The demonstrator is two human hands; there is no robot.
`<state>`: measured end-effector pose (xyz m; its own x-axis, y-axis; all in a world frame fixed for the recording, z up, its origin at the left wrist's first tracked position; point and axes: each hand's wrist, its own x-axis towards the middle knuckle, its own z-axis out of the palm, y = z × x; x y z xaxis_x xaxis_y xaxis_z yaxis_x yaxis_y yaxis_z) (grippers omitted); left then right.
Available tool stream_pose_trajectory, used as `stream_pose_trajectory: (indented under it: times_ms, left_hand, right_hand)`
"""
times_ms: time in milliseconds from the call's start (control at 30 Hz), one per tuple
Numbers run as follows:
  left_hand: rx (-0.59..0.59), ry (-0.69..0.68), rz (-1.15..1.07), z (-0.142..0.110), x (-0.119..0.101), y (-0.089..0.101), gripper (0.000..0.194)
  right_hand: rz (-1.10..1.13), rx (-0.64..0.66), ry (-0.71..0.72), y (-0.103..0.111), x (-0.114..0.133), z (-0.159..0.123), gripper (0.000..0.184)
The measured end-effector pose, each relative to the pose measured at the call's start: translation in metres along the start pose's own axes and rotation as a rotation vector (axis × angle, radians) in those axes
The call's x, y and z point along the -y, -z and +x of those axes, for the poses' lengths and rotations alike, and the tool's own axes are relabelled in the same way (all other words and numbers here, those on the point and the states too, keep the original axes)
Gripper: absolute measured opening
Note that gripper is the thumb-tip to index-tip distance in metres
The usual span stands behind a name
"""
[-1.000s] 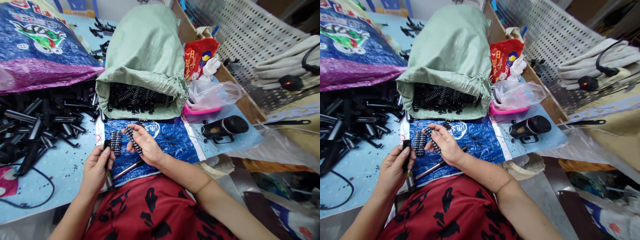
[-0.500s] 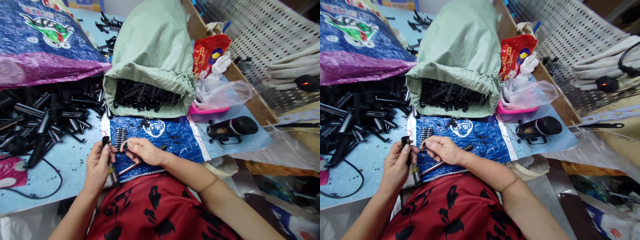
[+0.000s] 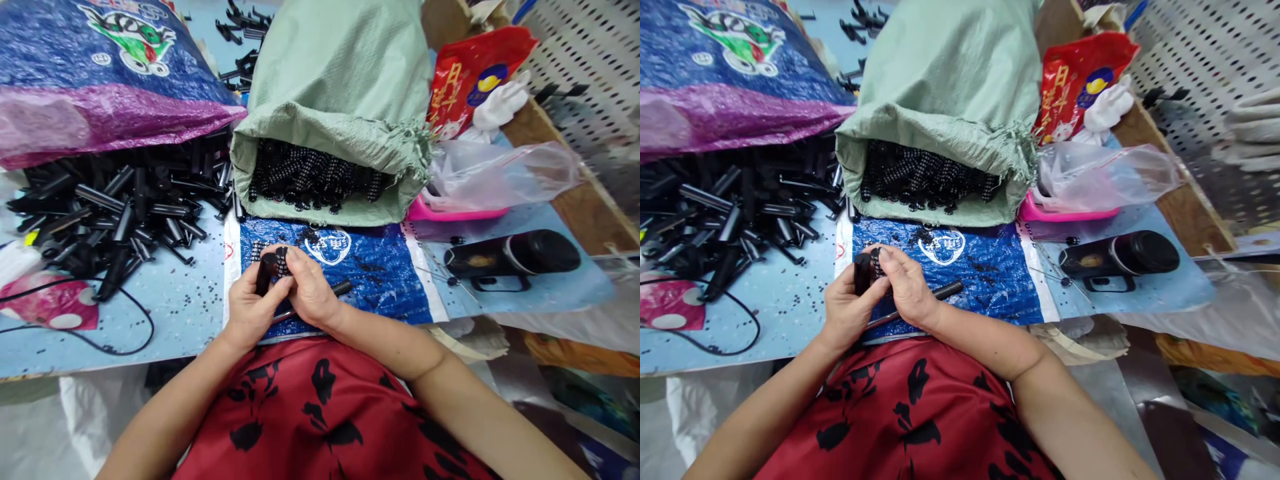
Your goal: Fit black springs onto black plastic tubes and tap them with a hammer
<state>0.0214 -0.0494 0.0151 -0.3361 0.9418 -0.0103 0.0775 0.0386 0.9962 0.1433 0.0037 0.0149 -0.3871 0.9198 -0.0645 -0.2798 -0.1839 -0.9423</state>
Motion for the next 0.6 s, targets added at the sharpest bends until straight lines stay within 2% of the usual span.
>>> stream_pose_trajectory:
  times_ms: [67,133,167,233,300,467,600]
  left_hand:
    - [0.01,0.083,-0.054,-0.003,0.0,0.004,0.029]
    - [0.039,0.208,-0.129,-0.007,-0.001,0.012,0.032]
    - [0.056,0.262,-0.165,-0.01,-0.001,0.017,0.034]
    - [0.078,0.326,-0.218,-0.016,-0.003,0.024,0.038]
    - [0.076,0.35,-0.248,-0.022,-0.004,0.027,0.04]
    - [-0.021,0.37,-0.3,-0.038,0.003,0.028,0.049]
    - [-0.11,0.354,-0.389,-0.046,0.008,0.026,0.037]
  right_hand:
    - [-0.224,0.125,0.124,0.011,0.0,-0.001,0.068]
    - [-0.51,0.275,0.332,0.026,0.0,0.0,0.103]
    - [-0.634,0.358,0.448,0.033,0.0,0.0,0.114]
    - [-0.779,0.49,0.637,0.041,-0.001,0.0,0.112]
    - [-0.811,0.531,0.736,0.043,-0.001,-0.002,0.1]
    - [-0.844,0.441,0.782,0.031,-0.004,-0.016,0.101]
    - [-0.944,0.425,0.831,0.023,-0.013,-0.027,0.099]
